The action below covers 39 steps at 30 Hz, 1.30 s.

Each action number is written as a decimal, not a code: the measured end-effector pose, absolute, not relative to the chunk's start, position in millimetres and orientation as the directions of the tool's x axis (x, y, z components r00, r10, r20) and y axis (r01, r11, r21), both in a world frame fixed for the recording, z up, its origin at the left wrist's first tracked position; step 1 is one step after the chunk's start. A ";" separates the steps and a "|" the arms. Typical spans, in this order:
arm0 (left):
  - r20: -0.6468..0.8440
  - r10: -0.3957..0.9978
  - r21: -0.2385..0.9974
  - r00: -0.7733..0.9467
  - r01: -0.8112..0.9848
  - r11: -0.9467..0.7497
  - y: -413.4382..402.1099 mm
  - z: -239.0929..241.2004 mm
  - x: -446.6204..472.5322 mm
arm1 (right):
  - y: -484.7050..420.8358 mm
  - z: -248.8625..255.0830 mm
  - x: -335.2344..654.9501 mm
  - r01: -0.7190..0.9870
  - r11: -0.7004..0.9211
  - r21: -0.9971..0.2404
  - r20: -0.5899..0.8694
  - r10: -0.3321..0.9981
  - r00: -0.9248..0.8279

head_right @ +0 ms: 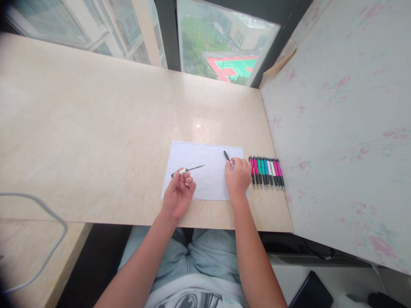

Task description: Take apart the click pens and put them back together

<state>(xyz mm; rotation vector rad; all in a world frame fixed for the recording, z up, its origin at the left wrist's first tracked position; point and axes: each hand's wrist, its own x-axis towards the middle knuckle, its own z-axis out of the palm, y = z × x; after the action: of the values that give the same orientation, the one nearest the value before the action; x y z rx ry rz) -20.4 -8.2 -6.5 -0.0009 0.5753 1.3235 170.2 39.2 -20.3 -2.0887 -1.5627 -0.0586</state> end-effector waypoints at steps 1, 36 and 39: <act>-0.398 0.909 0.320 0.127 -0.909 0.267 -8.2 -6.1 -20.3 | 39.6 -22.2 170.8 0.906 -0.195 -0.377 0.330 0.885 0.327; -0.364 0.917 0.252 0.162 -0.931 0.265 -8.9 -3.4 -19.6 | 46.1 -21.7 147.6 0.874 -0.335 -0.353 0.203 0.884 0.421; -0.363 0.917 0.257 0.162 -0.929 0.266 -9.4 -3.3 -19.6 | 45.7 -22.2 146.8 0.874 -0.336 -0.351 0.195 0.887 0.420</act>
<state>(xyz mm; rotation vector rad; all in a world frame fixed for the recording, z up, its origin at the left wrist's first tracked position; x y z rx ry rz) -19.6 -9.4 -3.3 -0.0280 0.4962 1.3177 146.8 45.7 -22.2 -2.2791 -1.5017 0.0429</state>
